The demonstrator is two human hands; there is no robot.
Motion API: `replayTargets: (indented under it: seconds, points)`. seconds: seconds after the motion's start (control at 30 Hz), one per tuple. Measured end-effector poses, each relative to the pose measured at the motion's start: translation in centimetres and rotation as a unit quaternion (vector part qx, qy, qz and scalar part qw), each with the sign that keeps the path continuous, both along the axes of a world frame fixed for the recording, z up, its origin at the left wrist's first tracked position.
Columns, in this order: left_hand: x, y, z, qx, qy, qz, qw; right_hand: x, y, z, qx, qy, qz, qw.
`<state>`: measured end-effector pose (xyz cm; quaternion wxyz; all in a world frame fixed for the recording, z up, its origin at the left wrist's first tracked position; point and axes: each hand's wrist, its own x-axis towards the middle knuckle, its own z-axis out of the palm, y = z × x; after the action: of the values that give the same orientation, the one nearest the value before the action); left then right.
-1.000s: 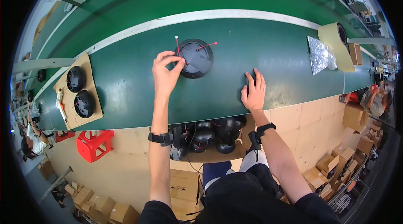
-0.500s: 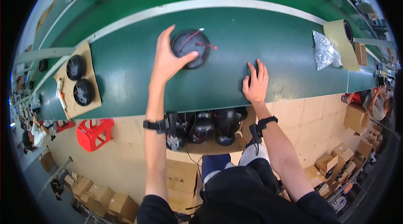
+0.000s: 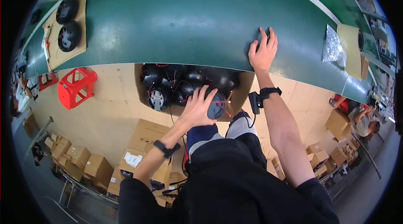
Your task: Applying hot glue to the internal seam or component of black plastic spherical housings on a factory assembly line.
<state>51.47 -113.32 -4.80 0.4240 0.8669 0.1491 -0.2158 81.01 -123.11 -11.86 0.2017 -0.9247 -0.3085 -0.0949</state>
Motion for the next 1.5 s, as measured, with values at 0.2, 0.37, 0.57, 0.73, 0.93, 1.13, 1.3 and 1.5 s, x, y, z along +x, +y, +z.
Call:
replayTargets:
  seconds: [0.2,0.37,0.57,0.73,0.93,1.13,1.3,1.5]
  points:
    - [1.0,2.8,-7.5,0.205,0.103,0.166,0.959,0.3,0.0,0.3,0.012,-0.012,0.033,0.999]
    - [-5.4,19.1,-1.3,0.261,-0.162,0.400,0.863,0.2,0.0,0.2,0.005,-0.008,0.030,1.000]
    - [-12.5,46.7,4.3,0.465,-0.159,0.470,0.733,0.1,-0.5,0.0,-0.011,-0.005,0.022,1.000]
    - [-14.6,54.6,4.4,0.446,0.028,0.449,0.774,0.1,-0.5,-0.1,-0.021,0.001,0.015,1.000]
    - [-14.2,56.1,6.2,0.423,0.041,0.417,0.804,0.3,-0.7,-0.1,-0.027,-0.002,0.023,0.999]
    - [-12.2,56.8,5.6,0.527,-0.105,0.390,0.748,0.2,-0.5,0.3,-0.033,0.004,0.024,0.999]
    - [-10.0,56.4,6.1,0.458,0.017,0.447,0.768,0.1,-0.6,0.4,-0.031,0.010,0.023,0.999]
    - [-10.1,56.5,7.1,0.404,-0.078,0.367,0.834,0.0,-0.7,0.2,-0.039,0.010,0.017,0.999]
